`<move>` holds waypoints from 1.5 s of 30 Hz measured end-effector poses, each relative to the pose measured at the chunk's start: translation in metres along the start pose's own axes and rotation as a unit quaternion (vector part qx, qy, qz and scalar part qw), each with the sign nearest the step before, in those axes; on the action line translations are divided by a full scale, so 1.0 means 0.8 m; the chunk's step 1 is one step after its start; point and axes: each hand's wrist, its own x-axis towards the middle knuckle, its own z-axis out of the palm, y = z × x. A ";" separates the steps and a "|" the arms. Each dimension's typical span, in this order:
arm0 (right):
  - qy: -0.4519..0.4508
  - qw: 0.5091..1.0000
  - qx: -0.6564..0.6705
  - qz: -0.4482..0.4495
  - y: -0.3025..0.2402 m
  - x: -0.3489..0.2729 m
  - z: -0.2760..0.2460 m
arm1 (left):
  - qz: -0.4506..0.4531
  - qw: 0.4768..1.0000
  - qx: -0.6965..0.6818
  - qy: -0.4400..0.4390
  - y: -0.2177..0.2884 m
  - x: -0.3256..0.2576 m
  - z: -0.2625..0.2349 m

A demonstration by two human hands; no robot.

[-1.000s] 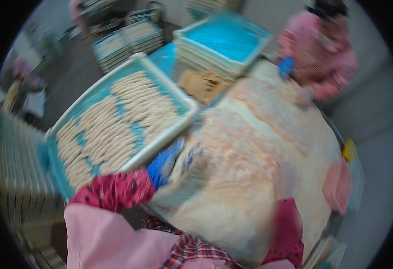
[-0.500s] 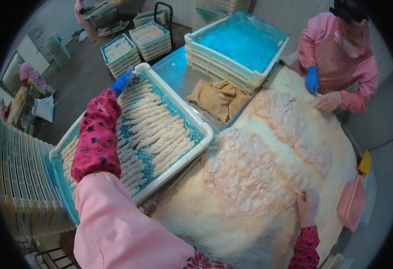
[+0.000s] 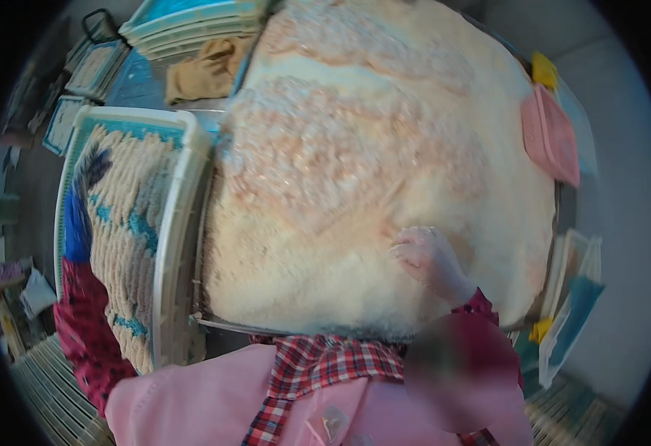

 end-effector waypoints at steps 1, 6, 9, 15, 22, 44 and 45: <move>-0.001 0.999 0.032 0.038 0.002 -0.026 0.002 | 0.039 0.998 0.051 -0.026 0.017 -0.020 0.026; 0.153 0.906 0.163 0.358 0.053 -0.097 0.061 | 0.028 0.972 0.084 -0.219 0.075 -0.085 0.164; 0.171 0.954 0.024 0.244 -0.027 -0.036 0.112 | 0.067 0.945 0.187 -0.260 0.047 -0.103 0.232; 0.264 0.789 0.429 0.352 -0.054 -0.043 0.067 | 0.060 0.942 0.154 -0.292 0.054 -0.141 0.257; 0.101 0.963 0.168 0.186 -0.056 -0.059 0.034 | 0.113 0.947 0.186 -0.236 0.037 -0.156 0.301; 0.268 0.862 0.249 0.352 0.011 -0.089 0.095 | 0.175 0.878 0.389 -0.218 -0.017 -0.148 0.394; 0.319 0.850 0.259 0.329 0.008 -0.087 0.102 | 0.215 0.879 0.382 -0.187 -0.007 -0.148 0.408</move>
